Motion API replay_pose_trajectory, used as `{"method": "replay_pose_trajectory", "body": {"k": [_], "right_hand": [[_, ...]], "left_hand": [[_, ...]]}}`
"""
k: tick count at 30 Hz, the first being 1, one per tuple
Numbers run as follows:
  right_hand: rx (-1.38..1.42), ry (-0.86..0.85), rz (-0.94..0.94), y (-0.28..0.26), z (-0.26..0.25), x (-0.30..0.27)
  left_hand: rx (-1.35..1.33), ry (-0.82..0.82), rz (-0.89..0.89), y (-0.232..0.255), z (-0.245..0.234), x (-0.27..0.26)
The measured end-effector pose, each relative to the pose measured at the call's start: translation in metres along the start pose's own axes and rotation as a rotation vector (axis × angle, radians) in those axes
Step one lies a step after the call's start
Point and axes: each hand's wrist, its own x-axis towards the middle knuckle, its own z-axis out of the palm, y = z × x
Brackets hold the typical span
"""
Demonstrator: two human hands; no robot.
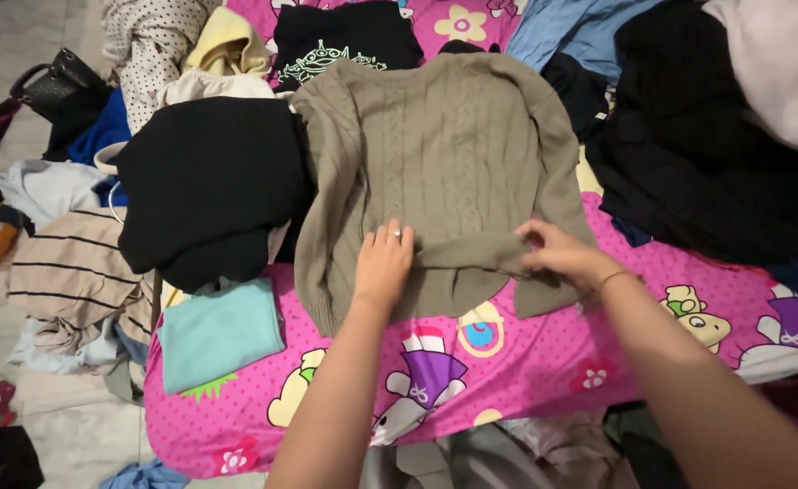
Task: The person folds a brown sweater and a blue denim shirt on a bed, then places a black garment into a white closet shelf. The person continues folding additional clothes on the bed.
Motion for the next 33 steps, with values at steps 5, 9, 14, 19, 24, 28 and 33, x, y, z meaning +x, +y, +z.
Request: {"method": "replay_pose_trajectory", "body": {"k": [5, 9, 14, 19, 24, 28, 33], "right_hand": [[-0.318, 0.013, -0.296, 0.031, -0.025, 0.023], [-0.071, 0.36, -0.189, 0.002, -0.024, -0.004], [-0.55, 1.041, -0.185, -0.022, -0.053, -0.019], [-0.261, 0.245, 0.285, 0.006, -0.104, 0.007], [-0.377, 0.576, -0.022, 0.029, -0.098, 0.018], [-0.068, 0.811, -0.054, 0.029, -0.104, 0.016], [-0.027, 0.242, 0.017, 0.081, -0.146, 0.038]], "left_hand": [[0.02, -0.06, 0.006, -0.009, -0.01, -0.015], [-0.015, 0.032, -0.068, -0.025, -0.029, -0.021], [-0.011, -0.1, -0.388, -0.059, -0.028, -0.021], [-0.139, -0.684, -0.642, -0.125, 0.0, -0.02], [-0.234, -0.854, -0.642, -0.13, -0.011, -0.016], [-0.319, -1.025, -0.708, -0.136, -0.058, 0.015], [-0.257, -1.148, -0.578, -0.133, -0.084, 0.009]]}}
